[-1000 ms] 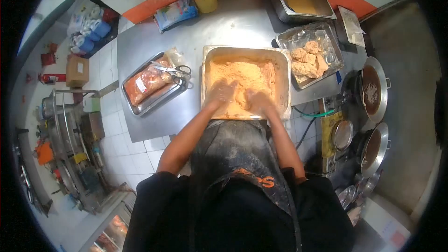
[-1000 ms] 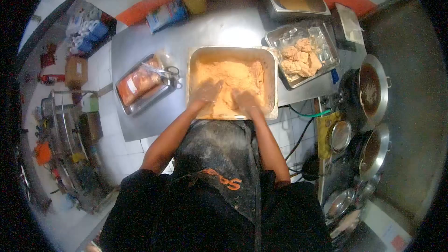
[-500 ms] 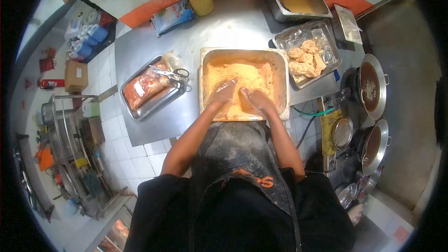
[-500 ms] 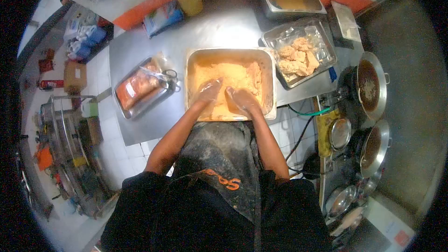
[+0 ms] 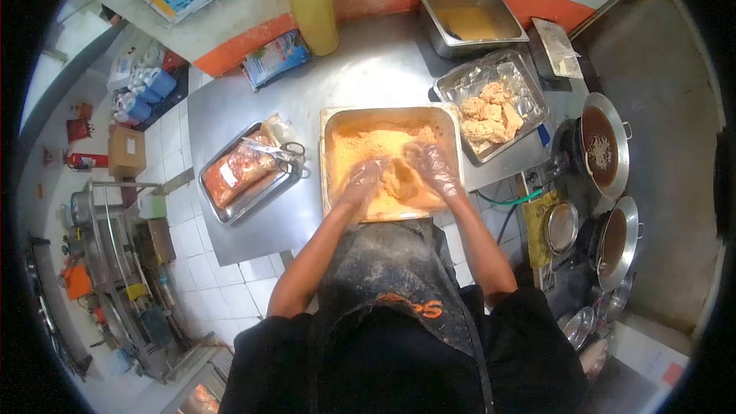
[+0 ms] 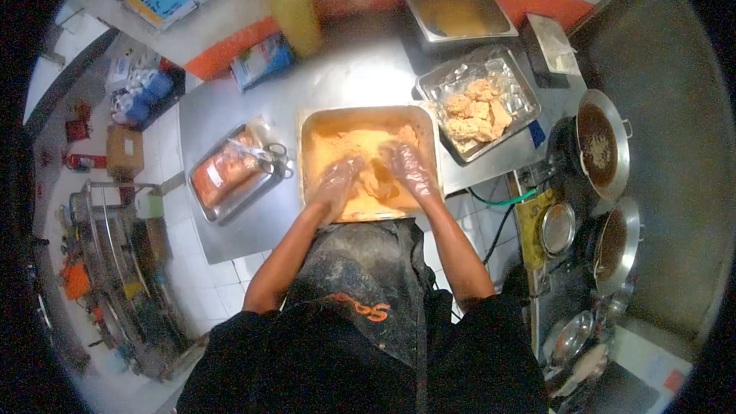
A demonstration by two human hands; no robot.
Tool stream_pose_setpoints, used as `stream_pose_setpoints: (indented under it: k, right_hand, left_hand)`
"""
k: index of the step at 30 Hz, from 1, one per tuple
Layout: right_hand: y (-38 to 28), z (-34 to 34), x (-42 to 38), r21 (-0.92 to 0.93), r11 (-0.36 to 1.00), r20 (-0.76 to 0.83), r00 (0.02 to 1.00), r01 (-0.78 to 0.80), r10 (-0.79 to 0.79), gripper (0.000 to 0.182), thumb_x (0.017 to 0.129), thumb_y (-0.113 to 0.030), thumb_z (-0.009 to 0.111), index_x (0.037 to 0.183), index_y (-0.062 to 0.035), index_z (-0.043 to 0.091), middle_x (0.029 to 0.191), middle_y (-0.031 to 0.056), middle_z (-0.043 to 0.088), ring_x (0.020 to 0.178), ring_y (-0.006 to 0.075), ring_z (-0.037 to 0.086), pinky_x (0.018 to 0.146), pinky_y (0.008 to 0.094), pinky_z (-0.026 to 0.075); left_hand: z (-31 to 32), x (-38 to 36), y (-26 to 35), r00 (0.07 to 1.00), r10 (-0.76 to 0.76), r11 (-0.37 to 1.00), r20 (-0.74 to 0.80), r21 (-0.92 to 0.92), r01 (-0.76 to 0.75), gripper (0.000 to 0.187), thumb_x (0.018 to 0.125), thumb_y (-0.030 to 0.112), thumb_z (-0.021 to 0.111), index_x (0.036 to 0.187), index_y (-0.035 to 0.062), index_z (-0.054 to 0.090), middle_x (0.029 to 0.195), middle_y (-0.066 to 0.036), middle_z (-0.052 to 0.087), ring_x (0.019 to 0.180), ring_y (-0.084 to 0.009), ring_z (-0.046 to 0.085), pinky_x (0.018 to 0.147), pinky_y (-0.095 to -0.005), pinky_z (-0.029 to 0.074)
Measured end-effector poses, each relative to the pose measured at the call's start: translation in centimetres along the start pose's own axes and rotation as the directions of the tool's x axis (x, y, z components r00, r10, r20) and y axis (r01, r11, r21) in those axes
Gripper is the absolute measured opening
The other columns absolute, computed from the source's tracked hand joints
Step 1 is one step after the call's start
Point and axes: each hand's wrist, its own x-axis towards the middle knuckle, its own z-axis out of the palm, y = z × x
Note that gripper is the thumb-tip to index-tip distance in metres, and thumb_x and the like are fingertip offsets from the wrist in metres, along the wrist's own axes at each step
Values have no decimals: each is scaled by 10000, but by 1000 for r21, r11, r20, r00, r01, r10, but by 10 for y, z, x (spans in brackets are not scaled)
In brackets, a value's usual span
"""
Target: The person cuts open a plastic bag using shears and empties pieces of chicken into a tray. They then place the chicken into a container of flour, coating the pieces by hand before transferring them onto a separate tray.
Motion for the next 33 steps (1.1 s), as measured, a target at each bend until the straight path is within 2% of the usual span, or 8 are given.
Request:
stream_pose_setpoints:
  k: [6, 8, 10, 17, 22, 26, 28, 33]
  right_hand:
    - [-102, 14, -29, -265, 960, 133, 990, 88, -53, 395, 958, -267, 580, 1267, -26, 626, 1201, 199, 665, 1096, 341, 631, 1006, 395, 477]
    - [-59, 23, -22, -367, 812, 305, 883, 453, -355, 538, 961, -351, 568, 1408, -55, 522, 1316, 210, 613, 1250, 324, 569, 1115, 485, 387]
    - [-78, 29, -19, -434, 834, 311, 926, 339, -214, 575, 961, -376, 550, 1436, -60, 486, 1341, 210, 599, 1320, 315, 512, 1142, 545, 316]
    - [-156, 23, -35, -711, 625, 291, 944, 321, -153, 567, 972, -368, 485, 1486, -134, 436, 1425, 232, 534, 1445, 330, 378, 1172, 652, 168]
    - [-206, -3, -45, -685, 655, 410, 912, 321, -18, 506, 992, -364, 461, 1447, -143, 483, 1446, 244, 501, 1347, 398, 477, 1139, 597, 262]
    - [-141, 5, -62, -565, 674, 449, 863, 475, -232, 535, 953, -378, 560, 1424, -134, 493, 1316, 248, 590, 1267, 408, 534, 1149, 611, 213]
    - [-162, -5, -58, -554, 673, 503, 841, 489, -196, 601, 920, -349, 639, 1463, -156, 466, 1522, 202, 429, 1413, 520, 331, 1109, 729, 169]
    - [-146, -20, -39, -374, 813, 443, 856, 447, -267, 499, 938, -377, 634, 1363, -123, 569, 1368, 170, 592, 1232, 392, 576, 1042, 493, 439]
  left_hand:
    - [26, -5, 40, 973, -164, 687, 162, -690, 231, 595, 1043, 531, 422, 1389, 57, 516, 1322, -76, 579, 1134, -228, 585, 1013, -370, 476]
    - [6, 40, -31, 979, -38, 630, 199, -756, 178, 510, 1062, 474, 403, 1344, 71, 542, 1251, -85, 600, 1086, -185, 595, 979, -336, 496]
    - [0, 51, -40, 960, 168, 537, 224, -838, 101, 505, 1053, 461, 434, 1406, 104, 494, 1319, -82, 590, 1177, -210, 563, 1059, -376, 460]
    - [11, 28, -11, 990, -127, 670, -69, -742, 34, 278, 1028, 184, 442, 1195, 44, 614, 1116, -132, 663, 995, -196, 638, 860, -323, 550]
    - [-20, 38, -23, 965, -251, 841, -80, -511, 176, 452, 1011, 376, 526, 1347, 74, 500, 1216, -140, 588, 1134, -265, 569, 773, -500, 589]
    - [-3, -8, 50, 954, -298, 879, -39, -401, 258, 509, 1011, 426, 542, 1332, 30, 536, 1228, -163, 586, 1128, -287, 592, 818, -531, 597]
    - [0, -8, 56, 939, -343, 859, -1, -406, 313, 520, 1017, 430, 537, 1327, 13, 547, 1239, -164, 585, 1126, -291, 597, 839, -543, 596]
    - [-15, 23, 3, 1000, 12, 905, -11, -425, -16, 513, 1028, 460, 517, 1326, 45, 564, 1181, -133, 625, 1078, -256, 618, 751, -482, 590]
